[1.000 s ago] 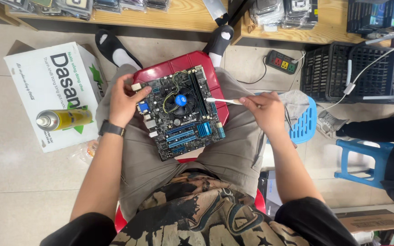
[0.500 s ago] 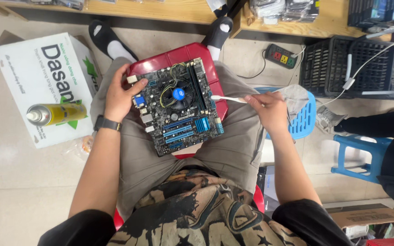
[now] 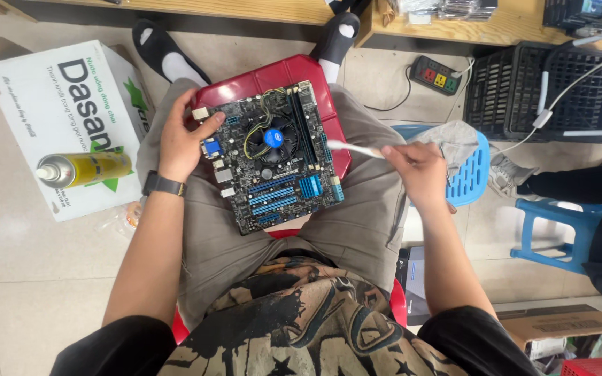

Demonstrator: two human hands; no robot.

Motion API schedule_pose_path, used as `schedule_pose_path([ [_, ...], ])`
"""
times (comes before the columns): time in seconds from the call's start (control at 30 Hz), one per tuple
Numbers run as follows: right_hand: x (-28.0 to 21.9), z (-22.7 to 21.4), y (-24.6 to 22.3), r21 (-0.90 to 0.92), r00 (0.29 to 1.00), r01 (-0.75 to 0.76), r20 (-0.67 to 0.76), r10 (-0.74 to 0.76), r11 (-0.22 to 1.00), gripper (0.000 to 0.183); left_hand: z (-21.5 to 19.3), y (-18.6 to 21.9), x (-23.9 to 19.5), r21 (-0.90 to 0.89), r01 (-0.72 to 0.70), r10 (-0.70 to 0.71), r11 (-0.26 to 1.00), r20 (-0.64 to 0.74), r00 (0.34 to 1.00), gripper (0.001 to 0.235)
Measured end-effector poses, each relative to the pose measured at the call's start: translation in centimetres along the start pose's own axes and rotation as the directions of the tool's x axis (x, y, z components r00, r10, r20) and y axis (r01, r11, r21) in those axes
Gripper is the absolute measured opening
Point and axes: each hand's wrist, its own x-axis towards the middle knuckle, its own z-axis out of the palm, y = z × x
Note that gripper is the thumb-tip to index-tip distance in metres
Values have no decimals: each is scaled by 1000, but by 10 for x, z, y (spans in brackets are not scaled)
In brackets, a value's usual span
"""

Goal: The person cleans a computer motherboard resting on their lap using a cotton swab and a spray can. They wipe various components and ports, then spray the board and continue wiping with the swab.

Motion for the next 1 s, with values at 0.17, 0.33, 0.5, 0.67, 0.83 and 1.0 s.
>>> schedule_pose_path([
  [0.17, -11, 5, -8, -133, 987, 153, -19, -157, 979, 24, 0, -2, -1, -15, -9, 9, 1000, 6, 1000, 93],
  [0.33, -39, -23, 8, -78, 993, 108, 57, -104, 991, 22, 1, -8, 0, -14, -4, 4, 1000, -1, 1000, 93],
  [0.5, -31, -27, 2, 66, 999, 22, 23, -23, 998, 20, 0, -17, 8, -11, -58, 58, 998, 3, 998, 90],
  [0.67, -7, -2, -5, 7, 987, 148, 58, -148, 989, 21, 1, -9, 3, -6, -44, 44, 999, 15, 999, 93],
  [0.83, -16, -20, 1, -76, 967, 236, 116, -227, 969, 22, 1, -15, 3, 31, -30, 30, 999, -13, 999, 94],
  [1.0, -21, -20, 2, -61, 976, 165, 151, -154, 984, 7, 2, 8, 0, 133, -41, 36, 990, 42, 998, 86],
])
